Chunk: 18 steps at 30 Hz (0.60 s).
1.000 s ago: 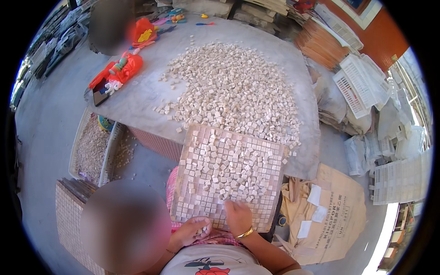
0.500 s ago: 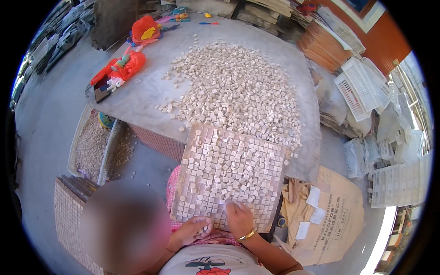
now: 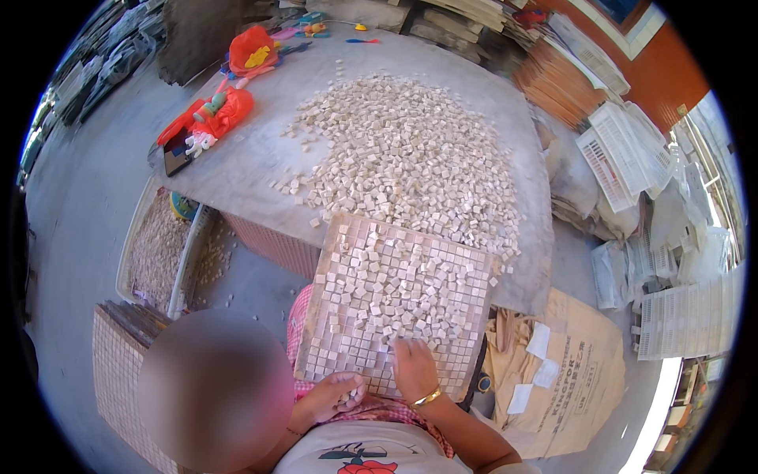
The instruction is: The person places small white square tiles one by one into the grid cells of a mesh tile sheet. The person picks tiles from a large pile on the table and fills the empty slots on the sheet, occasionally adjusting the placement of the tiles with their fingers.
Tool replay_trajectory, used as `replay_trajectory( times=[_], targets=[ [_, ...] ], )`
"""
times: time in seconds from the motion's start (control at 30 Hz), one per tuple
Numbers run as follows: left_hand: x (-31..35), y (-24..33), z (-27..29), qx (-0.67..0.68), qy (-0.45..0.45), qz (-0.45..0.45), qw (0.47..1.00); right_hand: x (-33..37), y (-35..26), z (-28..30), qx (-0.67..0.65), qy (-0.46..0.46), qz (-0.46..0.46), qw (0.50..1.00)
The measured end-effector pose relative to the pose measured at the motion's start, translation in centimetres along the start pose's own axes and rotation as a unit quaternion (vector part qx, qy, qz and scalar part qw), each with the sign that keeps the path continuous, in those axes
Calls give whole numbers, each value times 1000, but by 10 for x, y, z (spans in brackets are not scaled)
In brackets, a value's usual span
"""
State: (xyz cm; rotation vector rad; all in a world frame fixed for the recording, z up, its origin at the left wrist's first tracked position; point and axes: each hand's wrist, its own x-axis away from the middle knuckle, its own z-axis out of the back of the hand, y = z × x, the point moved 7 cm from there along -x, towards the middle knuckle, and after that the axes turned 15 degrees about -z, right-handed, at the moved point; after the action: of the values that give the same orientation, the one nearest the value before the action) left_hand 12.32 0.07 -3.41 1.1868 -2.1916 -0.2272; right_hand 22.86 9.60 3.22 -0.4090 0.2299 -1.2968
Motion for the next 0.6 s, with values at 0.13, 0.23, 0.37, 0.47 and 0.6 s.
replay_trajectory(
  times=[0.13,0.23,0.37,0.47,0.6],
  targets=[
    [-1,-2,1,19,22,9,1000,2,0,3,-3,16,20,1000],
    [-5,0,-7,8,58,17,998,17,3,18,-95,-22,2,995],
    [-4,-2,-14,4,168,65,984,42,-9,23,-199,-137,-24,970],
    [-6,-15,0,131,57,65,988,42,7,25,-229,-153,-76,958],
    [3,43,24,296,80,-15,952,40,38,39,-191,-91,-94,973]
  ],
)
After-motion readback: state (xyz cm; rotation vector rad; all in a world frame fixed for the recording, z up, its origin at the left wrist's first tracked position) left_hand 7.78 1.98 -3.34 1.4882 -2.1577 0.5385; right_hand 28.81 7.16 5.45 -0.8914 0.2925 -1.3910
